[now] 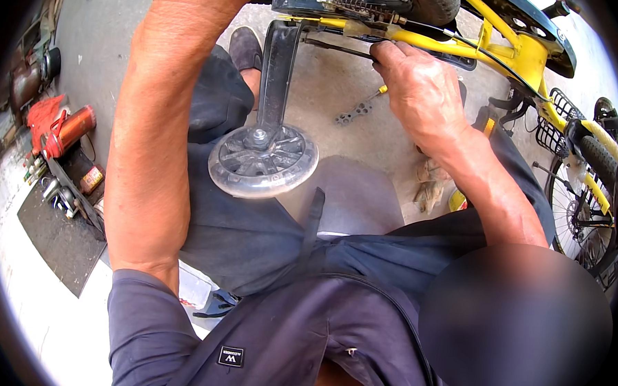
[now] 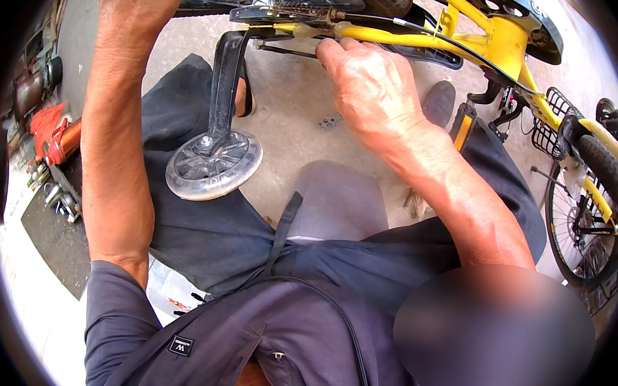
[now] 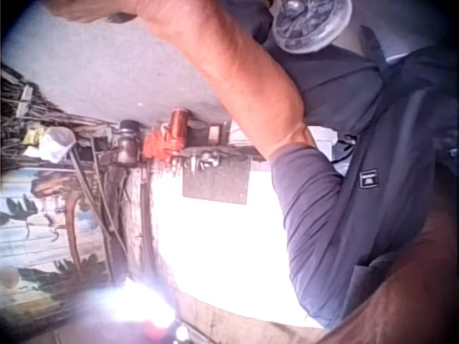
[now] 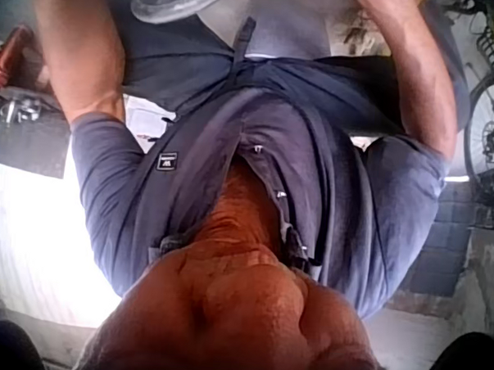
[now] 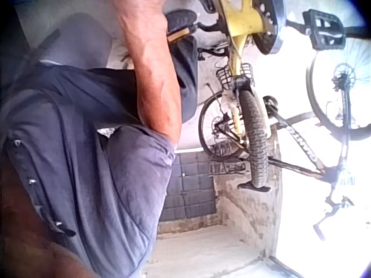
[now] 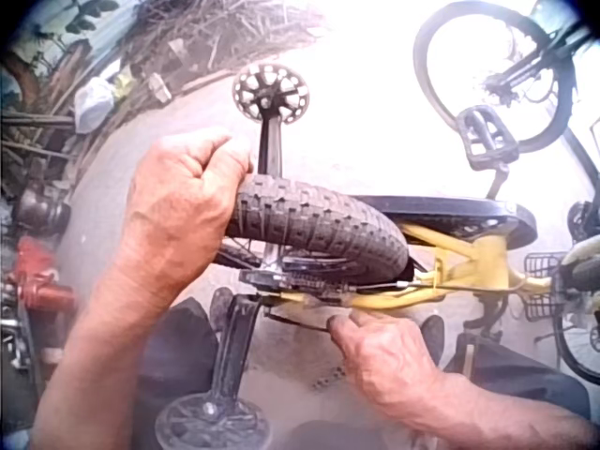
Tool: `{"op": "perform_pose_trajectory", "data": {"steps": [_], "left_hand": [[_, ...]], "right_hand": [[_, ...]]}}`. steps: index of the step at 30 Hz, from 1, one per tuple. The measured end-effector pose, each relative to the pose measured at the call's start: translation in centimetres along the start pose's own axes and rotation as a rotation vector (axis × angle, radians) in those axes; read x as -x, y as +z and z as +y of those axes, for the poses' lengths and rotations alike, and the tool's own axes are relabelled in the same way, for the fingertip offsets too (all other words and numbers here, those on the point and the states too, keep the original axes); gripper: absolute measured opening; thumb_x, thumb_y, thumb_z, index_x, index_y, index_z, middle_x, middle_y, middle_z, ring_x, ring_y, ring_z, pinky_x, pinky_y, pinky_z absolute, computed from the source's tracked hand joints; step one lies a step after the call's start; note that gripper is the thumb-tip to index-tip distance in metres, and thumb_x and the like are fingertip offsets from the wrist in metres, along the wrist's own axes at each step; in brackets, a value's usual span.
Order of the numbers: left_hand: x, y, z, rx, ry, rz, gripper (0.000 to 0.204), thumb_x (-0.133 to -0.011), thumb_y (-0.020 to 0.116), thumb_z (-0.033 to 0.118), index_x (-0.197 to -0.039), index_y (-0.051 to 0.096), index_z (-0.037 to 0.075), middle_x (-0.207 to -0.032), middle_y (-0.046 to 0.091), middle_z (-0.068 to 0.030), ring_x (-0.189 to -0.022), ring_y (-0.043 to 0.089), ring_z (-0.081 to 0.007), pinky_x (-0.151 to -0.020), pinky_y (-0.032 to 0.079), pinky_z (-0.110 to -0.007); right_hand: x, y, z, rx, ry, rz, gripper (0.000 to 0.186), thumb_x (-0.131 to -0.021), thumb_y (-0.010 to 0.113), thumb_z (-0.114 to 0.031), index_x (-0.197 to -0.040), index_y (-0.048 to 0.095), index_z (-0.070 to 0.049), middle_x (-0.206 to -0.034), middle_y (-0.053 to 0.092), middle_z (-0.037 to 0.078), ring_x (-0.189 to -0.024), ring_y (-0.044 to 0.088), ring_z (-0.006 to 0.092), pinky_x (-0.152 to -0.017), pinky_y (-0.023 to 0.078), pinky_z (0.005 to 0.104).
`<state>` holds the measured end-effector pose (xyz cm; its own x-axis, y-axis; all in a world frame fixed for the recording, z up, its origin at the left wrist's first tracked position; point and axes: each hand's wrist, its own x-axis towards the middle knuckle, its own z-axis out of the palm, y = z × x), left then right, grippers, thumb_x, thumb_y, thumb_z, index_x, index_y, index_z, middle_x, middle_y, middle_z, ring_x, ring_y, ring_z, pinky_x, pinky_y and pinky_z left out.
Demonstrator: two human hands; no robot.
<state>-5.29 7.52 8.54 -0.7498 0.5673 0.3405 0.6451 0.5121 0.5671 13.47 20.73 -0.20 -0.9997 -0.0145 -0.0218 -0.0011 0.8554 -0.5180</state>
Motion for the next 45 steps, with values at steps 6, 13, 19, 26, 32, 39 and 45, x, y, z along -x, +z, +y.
{"op": "perform_pose_trajectory", "data": {"steps": [6,13,19,26,32,39,45], "left_hand": [[0.2,0.7,-0.3,-0.014,0.012,0.055,0.028,-0.092,0.055,0.020,-0.076,0.063,-0.001,-0.060,0.056,-0.0152,-0.054,0.054,-0.0200,-0.055,0.041,-0.035],[0.5,0.1,0.5,0.038,0.013,0.020,0.029,-0.093,0.055,0.021,-0.076,0.064,-0.001,-0.059,0.056,-0.0134,-0.054,0.054,-0.0184,-0.055,0.041,-0.035],[0.2,1.0,-0.4,0.110,-0.049,0.061,0.029,-0.094,0.056,0.019,-0.075,0.063,-0.001,-0.057,0.054,-0.0110,-0.052,0.049,-0.0149,-0.053,0.040,-0.033],[-0.1,0.2,0.0,0.045,-0.015,-0.019,0.030,-0.094,0.056,0.020,-0.074,0.063,-0.001,-0.056,0.054,-0.0079,-0.052,0.048,-0.0130,-0.052,0.039,-0.032],[0.4,0.7,0.2,0.085,0.022,0.036,0.030,-0.094,0.056,0.020,-0.074,0.062,-0.001,-0.056,0.054,-0.0081,-0.053,0.048,-0.0129,-0.053,0.039,-0.033],[-0.2,0.6,-0.5,0.071,0.001,-0.011,0.031,-0.095,0.056,0.021,-0.074,0.062,-0.001,-0.056,0.053,-0.0068,-0.054,0.048,-0.0115,-0.053,0.039,-0.032],[0.2,1.0,0.5,0.082,-0.032,0.024,0.031,-0.094,0.057,0.021,-0.074,0.063,-0.001,-0.057,0.053,-0.0049,-0.055,0.048,-0.0103,-0.053,0.039,-0.031]], "right_hand": [[-0.6,-0.5,0.1,0.020,-0.014,0.026,0.012,-0.084,0.060,-0.009,-0.096,0.061,-0.006,-0.082,0.064,0.015,-0.078,0.064,0.0357,-0.066,0.051,0.0443],[-0.7,1.3,0.5,0.008,0.004,-0.013,0.013,-0.089,0.061,-0.014,-0.100,0.063,-0.007,-0.085,0.065,0.016,-0.078,0.064,0.0361,-0.066,0.050,0.0448],[-0.9,4.6,3.0,-0.081,0.059,-0.087,0.016,-0.093,0.056,-0.017,-0.101,0.063,-0.005,-0.087,0.065,0.019,-0.079,0.062,0.0396,-0.069,0.049,0.0472],[-1.3,5.8,3.3,-0.086,0.079,-0.018,0.014,-0.092,0.056,-0.017,-0.094,0.062,-0.004,-0.080,0.064,0.020,-0.079,0.061,0.0411,-0.069,0.048,0.0494],[-1.2,3.0,0.6,0.019,0.089,-0.102,0.012,-0.090,0.055,-0.014,-0.092,0.061,-0.004,-0.078,0.064,0.021,-0.074,0.063,0.0404,-0.066,0.050,0.0486],[-1.5,0.0,-3.6,0.031,-0.107,-0.024,0.014,-0.079,0.055,-0.011,-0.082,0.062,0.000,-0.074,0.068,0.017,-0.071,0.069,0.0319,-0.063,0.054,0.0402],[-0.4,-0.7,-3.1,-0.007,-0.067,-0.010,0.012,-0.078,0.055,-0.009,-0.082,0.063,-0.002,-0.079,0.067,0.017,-0.077,0.068,0.0332,-0.066,0.053,0.0431]]}}
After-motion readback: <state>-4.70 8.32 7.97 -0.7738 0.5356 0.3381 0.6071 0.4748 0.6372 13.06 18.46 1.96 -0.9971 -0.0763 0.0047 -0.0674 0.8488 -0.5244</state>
